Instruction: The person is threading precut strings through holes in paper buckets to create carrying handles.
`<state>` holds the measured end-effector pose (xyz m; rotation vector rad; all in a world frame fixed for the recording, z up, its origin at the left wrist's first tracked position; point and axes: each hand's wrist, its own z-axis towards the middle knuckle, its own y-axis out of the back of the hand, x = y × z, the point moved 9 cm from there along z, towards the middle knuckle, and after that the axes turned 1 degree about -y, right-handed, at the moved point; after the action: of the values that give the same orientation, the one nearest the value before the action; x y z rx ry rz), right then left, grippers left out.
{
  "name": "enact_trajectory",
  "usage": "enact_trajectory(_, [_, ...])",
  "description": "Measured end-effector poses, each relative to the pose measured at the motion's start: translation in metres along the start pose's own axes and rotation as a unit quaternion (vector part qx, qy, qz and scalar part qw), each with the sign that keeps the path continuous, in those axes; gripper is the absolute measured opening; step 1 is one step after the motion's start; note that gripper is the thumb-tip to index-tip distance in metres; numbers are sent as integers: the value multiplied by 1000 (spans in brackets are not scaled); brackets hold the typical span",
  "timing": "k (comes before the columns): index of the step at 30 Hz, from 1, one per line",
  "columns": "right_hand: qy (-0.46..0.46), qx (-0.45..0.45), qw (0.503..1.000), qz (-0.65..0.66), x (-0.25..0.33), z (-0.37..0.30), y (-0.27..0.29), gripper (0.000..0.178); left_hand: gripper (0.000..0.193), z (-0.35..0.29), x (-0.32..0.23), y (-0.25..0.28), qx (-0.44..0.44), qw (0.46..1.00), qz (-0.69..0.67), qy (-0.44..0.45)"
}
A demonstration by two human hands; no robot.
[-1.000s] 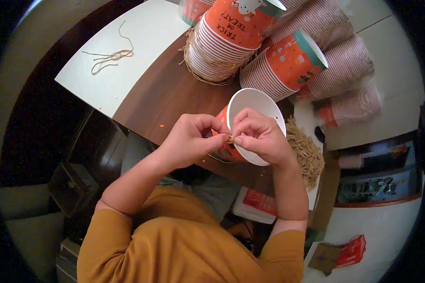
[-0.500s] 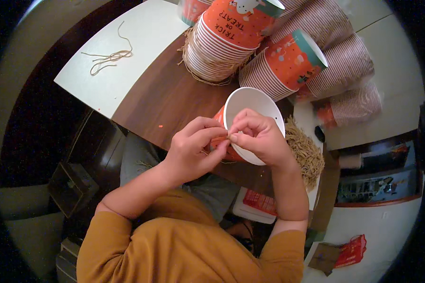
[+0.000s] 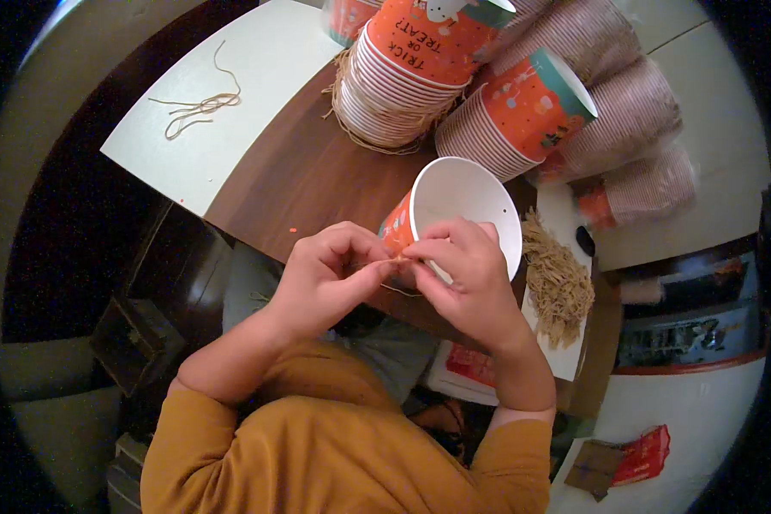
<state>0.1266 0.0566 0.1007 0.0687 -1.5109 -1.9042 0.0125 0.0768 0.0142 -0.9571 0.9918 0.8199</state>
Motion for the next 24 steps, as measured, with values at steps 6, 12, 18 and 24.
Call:
enact_trajectory(6, [22, -34, 998, -42, 2, -5, 4, 14, 9, -6, 27, -1, 48, 985, -110, 122])
enact_trajectory(12, [16, -31, 999, -33, 1, -7, 7, 14, 10, -7, 38, -3, 55, 979, -99, 170])
enact_trajectory(18, [42, -17, 998, -45, 3, -10, 7, 16, 11, -8, 43, -5, 69, 971, -118, 196])
enact_trajectory(24, [78, -7, 980, -185, 14, -15, 3, 17, 8, -18, 57, -18, 90, 934, -231, 257])
